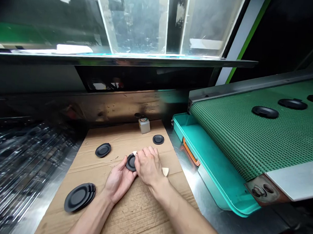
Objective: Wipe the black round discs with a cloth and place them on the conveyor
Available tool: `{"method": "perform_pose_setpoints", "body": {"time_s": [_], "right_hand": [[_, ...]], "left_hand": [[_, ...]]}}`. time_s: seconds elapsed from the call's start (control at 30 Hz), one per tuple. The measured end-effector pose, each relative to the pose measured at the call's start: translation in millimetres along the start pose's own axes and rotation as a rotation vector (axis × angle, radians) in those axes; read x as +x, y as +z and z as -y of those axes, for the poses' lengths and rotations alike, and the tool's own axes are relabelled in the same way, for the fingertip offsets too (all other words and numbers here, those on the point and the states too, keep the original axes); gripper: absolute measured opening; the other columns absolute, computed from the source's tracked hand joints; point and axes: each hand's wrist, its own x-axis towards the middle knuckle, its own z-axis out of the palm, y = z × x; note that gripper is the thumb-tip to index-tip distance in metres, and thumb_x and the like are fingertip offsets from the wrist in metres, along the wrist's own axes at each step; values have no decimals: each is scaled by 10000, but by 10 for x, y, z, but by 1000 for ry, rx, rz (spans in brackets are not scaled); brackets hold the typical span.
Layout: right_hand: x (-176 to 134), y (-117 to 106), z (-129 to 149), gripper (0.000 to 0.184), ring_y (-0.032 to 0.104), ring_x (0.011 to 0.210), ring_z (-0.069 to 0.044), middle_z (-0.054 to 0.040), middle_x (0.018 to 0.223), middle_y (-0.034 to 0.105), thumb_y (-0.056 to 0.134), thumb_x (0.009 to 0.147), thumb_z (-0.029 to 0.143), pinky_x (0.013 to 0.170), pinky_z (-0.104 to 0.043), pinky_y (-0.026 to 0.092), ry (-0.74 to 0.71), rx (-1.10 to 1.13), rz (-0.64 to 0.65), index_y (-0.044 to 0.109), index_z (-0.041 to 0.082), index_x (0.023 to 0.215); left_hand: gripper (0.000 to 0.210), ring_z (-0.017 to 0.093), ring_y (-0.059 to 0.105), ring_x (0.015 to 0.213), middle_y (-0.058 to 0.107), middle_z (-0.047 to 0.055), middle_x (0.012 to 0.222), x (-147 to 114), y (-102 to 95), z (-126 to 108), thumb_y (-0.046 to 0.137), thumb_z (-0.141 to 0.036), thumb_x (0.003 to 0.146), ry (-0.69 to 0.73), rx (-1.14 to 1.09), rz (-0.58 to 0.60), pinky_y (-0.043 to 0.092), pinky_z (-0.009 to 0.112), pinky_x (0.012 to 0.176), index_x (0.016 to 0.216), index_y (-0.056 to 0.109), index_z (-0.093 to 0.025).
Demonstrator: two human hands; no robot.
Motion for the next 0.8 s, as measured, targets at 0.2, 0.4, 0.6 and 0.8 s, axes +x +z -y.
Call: {"method": "perform_pose_setpoints", "body": {"time_s": [0.2,0.4,0.6,0.8], "right_hand": [[-18,24,58,179,476,864,-204,-63,890,593,427,940,236,803,-335,328,-19,40,1,599,193,915],[7,44,9,196,495,870,-202,-59,871,603,432,941,244,816,-333,338,59,88,-30,620,189,934],[-15,145,142,169,517,870,-207,-57,876,625,480,911,230,810,-330,353,161,143,-48,640,198,954],[-110,208,380,107,540,912,-193,-41,909,640,528,872,223,879,-321,362,147,302,-28,633,209,859]], "left_hand": [[298,205,570,1158,617,101,1240,1,-7,18,471,-272,930,13,-1,40,429,351,1044,1158,613,-144],[285,210,566,1161,619,101,1233,-4,5,41,489,-248,920,55,35,37,428,366,1043,1157,614,-149],[291,211,577,1152,641,106,1196,11,24,35,478,-204,905,39,-9,1,391,364,1079,1139,632,-125],[355,247,577,1164,628,120,1244,-10,29,-32,475,-228,884,43,-31,-118,396,418,1075,1196,618,-135]]}}
